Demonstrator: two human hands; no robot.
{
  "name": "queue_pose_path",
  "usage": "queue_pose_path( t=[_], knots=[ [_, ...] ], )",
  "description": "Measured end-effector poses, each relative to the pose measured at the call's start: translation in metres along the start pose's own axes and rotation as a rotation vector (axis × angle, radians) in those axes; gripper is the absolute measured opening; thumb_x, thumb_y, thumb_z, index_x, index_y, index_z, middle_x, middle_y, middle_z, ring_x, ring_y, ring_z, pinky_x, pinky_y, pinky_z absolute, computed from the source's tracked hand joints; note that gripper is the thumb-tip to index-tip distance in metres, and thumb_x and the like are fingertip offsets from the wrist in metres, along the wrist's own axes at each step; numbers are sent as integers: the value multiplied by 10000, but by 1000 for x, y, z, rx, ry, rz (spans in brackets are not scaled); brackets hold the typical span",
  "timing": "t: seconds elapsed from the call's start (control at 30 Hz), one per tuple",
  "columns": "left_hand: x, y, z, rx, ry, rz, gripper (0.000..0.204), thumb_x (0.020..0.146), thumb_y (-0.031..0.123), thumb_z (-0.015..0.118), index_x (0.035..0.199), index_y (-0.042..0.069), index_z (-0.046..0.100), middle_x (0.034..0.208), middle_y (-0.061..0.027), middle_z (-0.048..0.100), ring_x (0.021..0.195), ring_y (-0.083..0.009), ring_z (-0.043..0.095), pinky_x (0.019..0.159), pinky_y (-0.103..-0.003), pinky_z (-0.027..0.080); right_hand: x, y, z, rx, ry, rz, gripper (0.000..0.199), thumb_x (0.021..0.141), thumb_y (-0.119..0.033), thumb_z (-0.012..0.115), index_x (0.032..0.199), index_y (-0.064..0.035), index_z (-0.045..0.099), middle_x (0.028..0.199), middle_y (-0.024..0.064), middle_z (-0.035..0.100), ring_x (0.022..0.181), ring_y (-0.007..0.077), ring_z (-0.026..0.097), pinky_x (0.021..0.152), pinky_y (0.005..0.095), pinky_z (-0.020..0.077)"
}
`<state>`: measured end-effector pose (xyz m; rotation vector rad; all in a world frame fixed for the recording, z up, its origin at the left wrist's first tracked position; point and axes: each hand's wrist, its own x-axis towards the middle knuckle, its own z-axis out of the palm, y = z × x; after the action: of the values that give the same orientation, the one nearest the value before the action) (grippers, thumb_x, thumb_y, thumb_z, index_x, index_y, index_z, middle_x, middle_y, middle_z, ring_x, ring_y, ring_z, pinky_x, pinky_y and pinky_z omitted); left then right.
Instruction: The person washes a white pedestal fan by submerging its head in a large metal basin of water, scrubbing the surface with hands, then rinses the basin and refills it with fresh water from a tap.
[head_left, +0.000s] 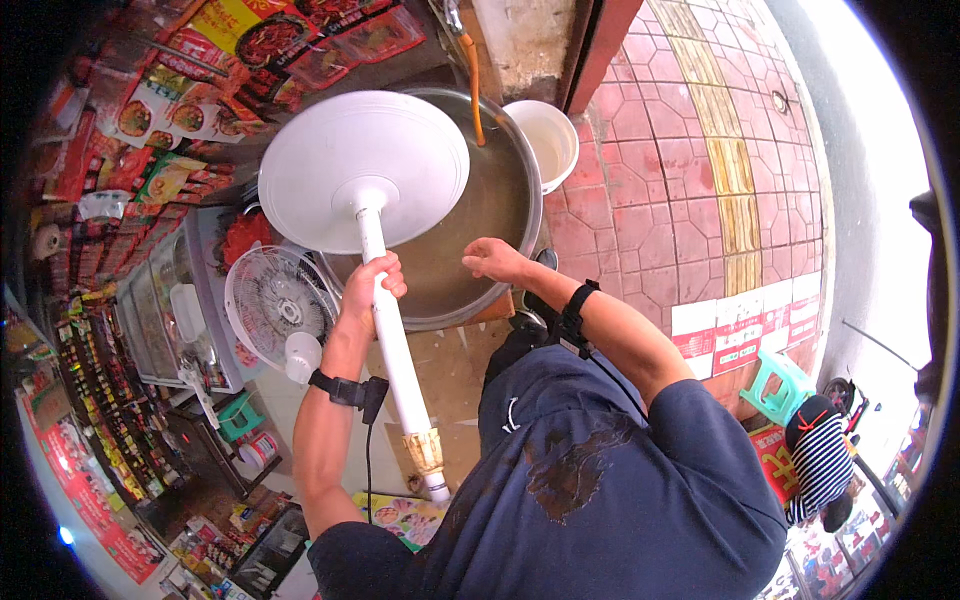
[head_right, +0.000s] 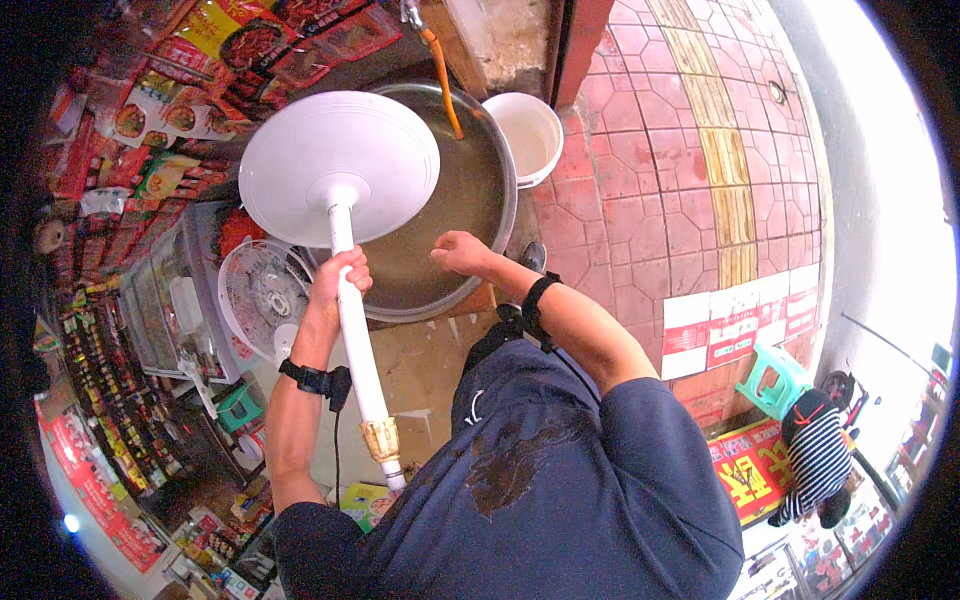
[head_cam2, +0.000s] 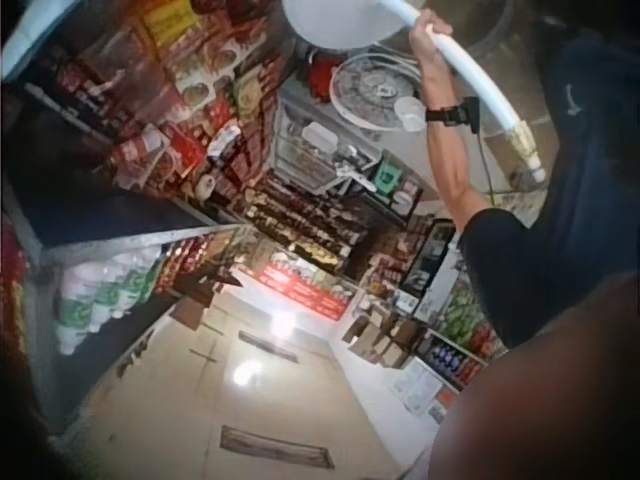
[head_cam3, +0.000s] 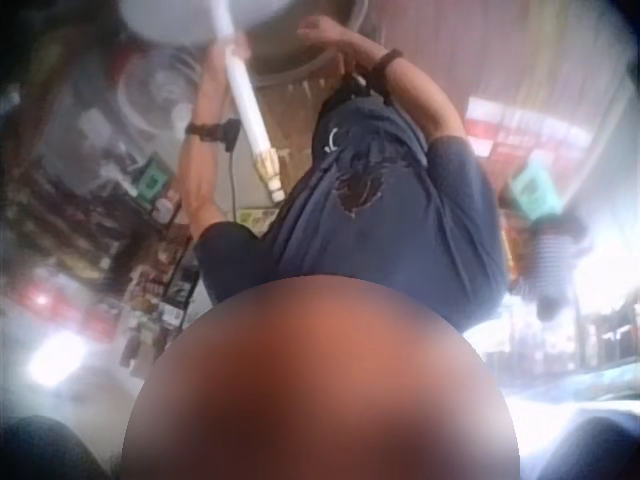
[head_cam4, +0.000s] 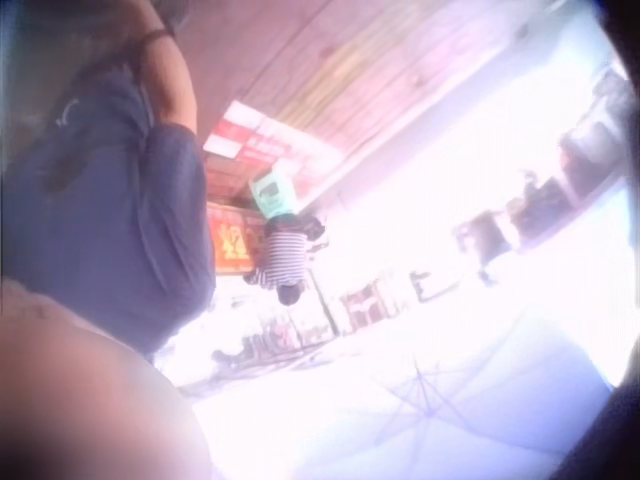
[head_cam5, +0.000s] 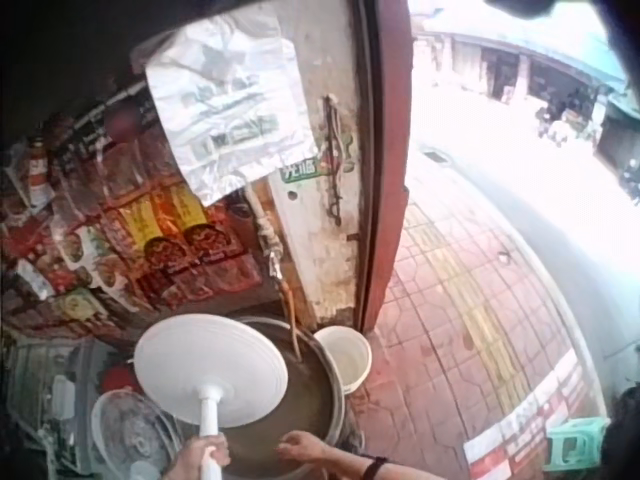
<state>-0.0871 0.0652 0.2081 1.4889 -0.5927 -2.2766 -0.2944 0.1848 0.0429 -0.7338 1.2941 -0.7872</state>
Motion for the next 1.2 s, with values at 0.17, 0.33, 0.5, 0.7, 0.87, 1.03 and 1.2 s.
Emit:
queue_pose_path(
  t=[0.17,0.33,0.5,0.7,0.87,1.03,1.2],
  knots=[
    [-4,-13,-14,-195,11,-16,155,918,61,631,904,55,476,718,0,447,539,-80,436,511,-274,421,8,11,-6,-133,94,-31,466,855,-325,692,1161,27,676,1037,162,726,957,246,697,868,372,548],
    [-6,-23,-24,-227,18,-50,187,918,66,629,863,70,450,683,2,435,522,-87,438,504,-266,419,11,8,4,-81,18,-61,427,854,-290,707,1139,26,683,1016,142,731,947,224,693,866,360,542],
    [9,-29,-20,-235,37,-101,220,963,164,578,784,118,459,583,46,406,490,-90,414,491,-239,391,24,-20,4,-120,-102,-94,411,882,-243,707,1193,21,658,1010,127,735,865,185,693,807,336,551],
    [19,-25,10,-231,66,-43,184,954,147,604,831,95,477,639,35,435,506,-75,418,491,-255,372,54,-90,-11,-33,-285,-2,490,967,-360,655,1286,6,589,1040,88,713,934,155,660,839,299,522],
    [12,-17,33,-208,158,-30,149,949,155,621,893,65,516,703,18,481,533,-81,449,517,-252,411,66,-146,21,183,-409,321,642,946,-474,684,1259,76,573,1058,116,682,945,187,657,846,338,548],
    [4,-15,44,-44,159,7,152,950,202,597,910,58,569,729,-29,562,572,-133,552,544,-291,490,65,-169,42,253,-478,319,468,935,-408,702,1005,46,617,808,120,631,578,210,610,476,306,503],
    [5,-21,25,118,45,-36,350,996,407,559,975,58,566,779,-62,637,612,-167,635,570,-308,549,64,-156,45,416,-475,416,318,938,-249,673,987,58,606,865,130,644,644,244,627,573,376,562]
  ],
)
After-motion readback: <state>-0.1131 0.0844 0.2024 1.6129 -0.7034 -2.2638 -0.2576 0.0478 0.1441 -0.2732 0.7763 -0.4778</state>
